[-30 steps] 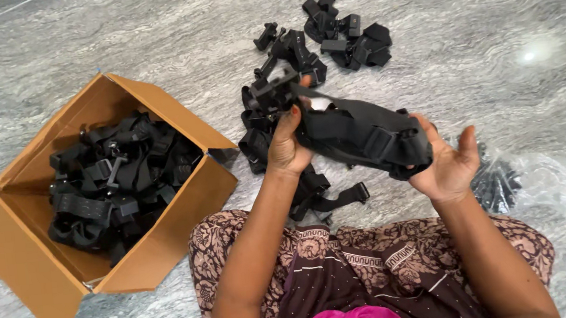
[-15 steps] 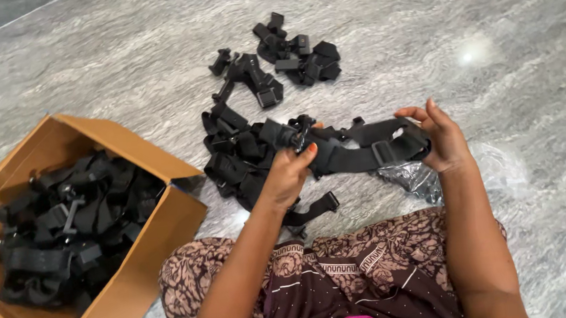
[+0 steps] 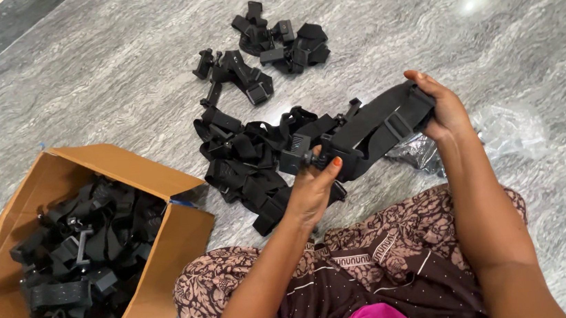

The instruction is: The person sits on the floor and assembles black straps by inserting metal pins into the buckle housings. They handle each strap individually, aligning the components and pushing the pins through until secured, then placing the finished units into a cardboard box.

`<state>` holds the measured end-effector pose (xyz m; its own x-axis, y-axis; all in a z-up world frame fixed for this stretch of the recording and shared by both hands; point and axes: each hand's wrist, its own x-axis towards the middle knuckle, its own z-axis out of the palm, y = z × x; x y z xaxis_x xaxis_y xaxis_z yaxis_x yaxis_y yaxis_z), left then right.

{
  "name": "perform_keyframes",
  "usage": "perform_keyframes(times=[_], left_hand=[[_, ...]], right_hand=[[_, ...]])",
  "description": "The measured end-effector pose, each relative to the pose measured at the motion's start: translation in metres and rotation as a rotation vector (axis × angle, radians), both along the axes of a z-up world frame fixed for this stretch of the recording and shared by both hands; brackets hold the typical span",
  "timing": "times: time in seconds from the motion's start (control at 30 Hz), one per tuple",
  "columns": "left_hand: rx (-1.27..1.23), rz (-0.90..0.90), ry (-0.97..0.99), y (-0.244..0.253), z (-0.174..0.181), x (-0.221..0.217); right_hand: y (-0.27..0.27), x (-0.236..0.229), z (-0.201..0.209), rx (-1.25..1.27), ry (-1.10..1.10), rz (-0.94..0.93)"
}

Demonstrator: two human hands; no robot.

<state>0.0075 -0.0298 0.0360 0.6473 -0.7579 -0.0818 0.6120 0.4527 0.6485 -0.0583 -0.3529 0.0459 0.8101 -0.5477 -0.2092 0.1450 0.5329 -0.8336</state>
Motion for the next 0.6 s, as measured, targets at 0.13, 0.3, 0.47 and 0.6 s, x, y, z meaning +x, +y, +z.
perform_keyframes(times=[0.13,0.3,0.47,0.6], left_hand=[[0.082,0.023,-0.141,0.005,0.027,-0.017],[0.168,-0.054,-0.487,0.023,0.063,-0.029],[0.199,0.082,-0.855,0.049,0.09,-0.021],[-0.007,0.122,-0.716,0.073,0.106,-0.024]], right_hand=[[-0.012,0.006,-0.017,0.007,0.027,-0.015],[0.004,0.015,-0.011,-0.052,0.154,-0.037],[0.033,0.013,0.011,-0.113,0.208,0.034],[0.044,0.013,0.021,-0.151,0.186,0.058]])
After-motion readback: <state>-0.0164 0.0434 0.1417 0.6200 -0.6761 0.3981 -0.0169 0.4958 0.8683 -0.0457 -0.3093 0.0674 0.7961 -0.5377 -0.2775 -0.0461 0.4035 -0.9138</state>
